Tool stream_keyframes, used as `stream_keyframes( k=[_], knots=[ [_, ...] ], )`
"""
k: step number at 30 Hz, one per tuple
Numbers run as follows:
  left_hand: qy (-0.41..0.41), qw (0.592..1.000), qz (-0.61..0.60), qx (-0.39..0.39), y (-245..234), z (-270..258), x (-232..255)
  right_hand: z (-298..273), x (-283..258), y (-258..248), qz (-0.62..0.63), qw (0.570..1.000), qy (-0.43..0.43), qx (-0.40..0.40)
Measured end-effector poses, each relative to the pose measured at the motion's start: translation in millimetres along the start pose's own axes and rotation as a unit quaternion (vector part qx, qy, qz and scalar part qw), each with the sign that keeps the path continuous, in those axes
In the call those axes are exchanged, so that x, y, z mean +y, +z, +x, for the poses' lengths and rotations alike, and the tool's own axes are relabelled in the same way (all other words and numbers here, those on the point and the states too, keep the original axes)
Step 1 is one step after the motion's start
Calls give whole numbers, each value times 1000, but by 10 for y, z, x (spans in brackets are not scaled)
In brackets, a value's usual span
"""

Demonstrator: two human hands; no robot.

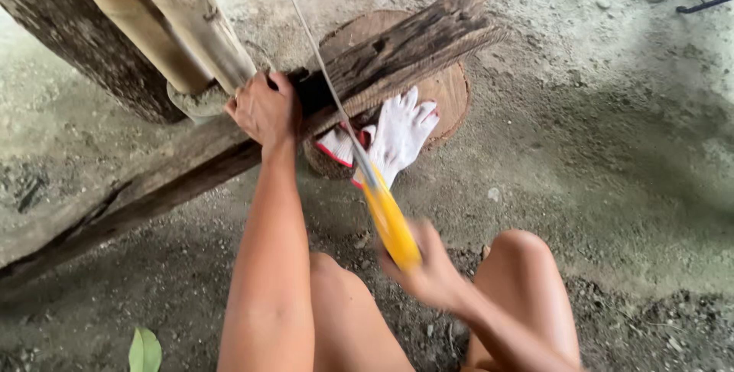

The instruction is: The person cuts a piece of wood resting on a log using a handsaw.

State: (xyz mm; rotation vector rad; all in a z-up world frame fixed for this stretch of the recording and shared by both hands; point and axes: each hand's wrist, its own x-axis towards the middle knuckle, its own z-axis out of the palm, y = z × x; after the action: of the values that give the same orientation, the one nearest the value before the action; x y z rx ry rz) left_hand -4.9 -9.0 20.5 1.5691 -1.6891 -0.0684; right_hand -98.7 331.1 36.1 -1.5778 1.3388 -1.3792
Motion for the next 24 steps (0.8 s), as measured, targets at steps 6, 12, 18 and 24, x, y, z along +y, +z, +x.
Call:
stream_keyframes(
  k=[6,12,18,24],
  knots=[
    [-2,999,-1,-54,-11,-108,-72,-664,230,45,111,992,50,-41],
    [-7,998,18,-59,2,-67,-61,-236,-146,639,94,985,124,-77],
    [-11,995,26,-93,80,-40,-88,-408,-254,64,-18,997,57,40],
    [-10,998,14,-62,55,1,-61,-713,-114,104,-14,994,85,60]
  ],
)
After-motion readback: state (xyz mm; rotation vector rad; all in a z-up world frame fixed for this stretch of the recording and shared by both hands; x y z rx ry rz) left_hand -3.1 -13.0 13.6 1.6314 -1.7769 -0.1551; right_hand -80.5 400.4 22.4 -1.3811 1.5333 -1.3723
